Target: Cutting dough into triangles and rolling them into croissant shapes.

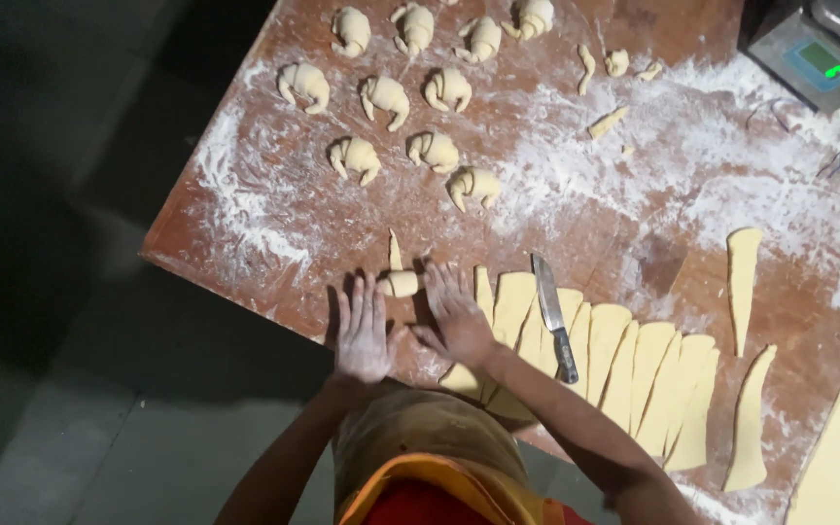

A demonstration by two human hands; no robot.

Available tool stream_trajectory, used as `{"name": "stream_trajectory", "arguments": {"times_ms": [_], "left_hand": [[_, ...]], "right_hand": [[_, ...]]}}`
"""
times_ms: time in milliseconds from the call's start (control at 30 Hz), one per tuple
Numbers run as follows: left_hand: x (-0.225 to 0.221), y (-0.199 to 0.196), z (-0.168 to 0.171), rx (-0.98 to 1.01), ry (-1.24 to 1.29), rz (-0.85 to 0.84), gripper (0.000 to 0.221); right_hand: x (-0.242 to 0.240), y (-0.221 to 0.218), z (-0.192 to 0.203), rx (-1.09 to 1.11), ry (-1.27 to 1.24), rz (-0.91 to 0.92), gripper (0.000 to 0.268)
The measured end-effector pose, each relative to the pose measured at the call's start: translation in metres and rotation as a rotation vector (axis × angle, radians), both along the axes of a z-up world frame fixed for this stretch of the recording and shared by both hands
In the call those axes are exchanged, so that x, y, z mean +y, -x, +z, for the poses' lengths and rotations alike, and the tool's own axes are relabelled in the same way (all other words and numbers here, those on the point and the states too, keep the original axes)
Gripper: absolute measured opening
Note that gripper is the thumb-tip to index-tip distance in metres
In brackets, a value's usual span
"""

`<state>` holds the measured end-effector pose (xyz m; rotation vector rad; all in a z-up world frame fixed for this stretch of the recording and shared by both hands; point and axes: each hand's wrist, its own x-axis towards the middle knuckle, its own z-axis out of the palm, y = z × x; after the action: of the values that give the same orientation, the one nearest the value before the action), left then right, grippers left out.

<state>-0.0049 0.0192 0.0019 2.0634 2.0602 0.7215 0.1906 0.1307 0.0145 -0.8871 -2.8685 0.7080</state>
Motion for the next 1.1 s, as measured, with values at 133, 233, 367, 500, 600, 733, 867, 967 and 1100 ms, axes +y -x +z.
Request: {"name": "stream_trajectory", "arguments": {"times_ms": [133, 233, 367, 500, 600, 733, 867, 967, 1100], "left_hand": [[-0.003, -0.007, -0.010, 0.002, 0.097, -0.061, 0.086], [0.019, -0.005, -0.022, 0.064, -0.051, 0.030, 0.095], [0.037, 0.004, -0.001, 0.080, 0.122, 0.077, 0.091], [0.024, 0.002, 0.007, -0.009, 0.065, 0.029, 0.097], [0.016, -0.004, -0.009, -0.018, 0.044, 0.024, 0.095], [0.048, 0.010, -0.002, 0.109, 0.210, 0.057, 0.096], [0.067, 0.024, -0.001, 0.076, 0.066, 0.110, 0.092], [0.063, 0.026, -0.012, -0.001, -0.017, 0.159, 0.079], [0.060, 0.022, -0.039, -0.196, -0.049, 0.297, 0.062]], "right_hand": [[-0.004, 0.001, -0.014, -0.035, -0.041, 0.059, 0.094], [0.013, 0.019, -0.019, -0.072, -0.106, 0.044, 0.094], [0.033, 0.026, -0.011, -0.097, -0.109, 0.027, 0.094], [0.024, 0.015, -0.006, -0.034, -0.093, 0.060, 0.094], [0.024, 0.019, -0.009, -0.072, -0.105, 0.078, 0.093], [0.044, 0.040, -0.013, -0.048, -0.136, 0.027, 0.091], [0.063, 0.048, -0.015, 0.024, -0.135, -0.010, 0.089], [0.062, 0.036, -0.029, 0.082, -0.110, -0.042, 0.085], [0.060, 0.034, -0.016, 0.169, 0.056, -0.218, 0.063]]}}
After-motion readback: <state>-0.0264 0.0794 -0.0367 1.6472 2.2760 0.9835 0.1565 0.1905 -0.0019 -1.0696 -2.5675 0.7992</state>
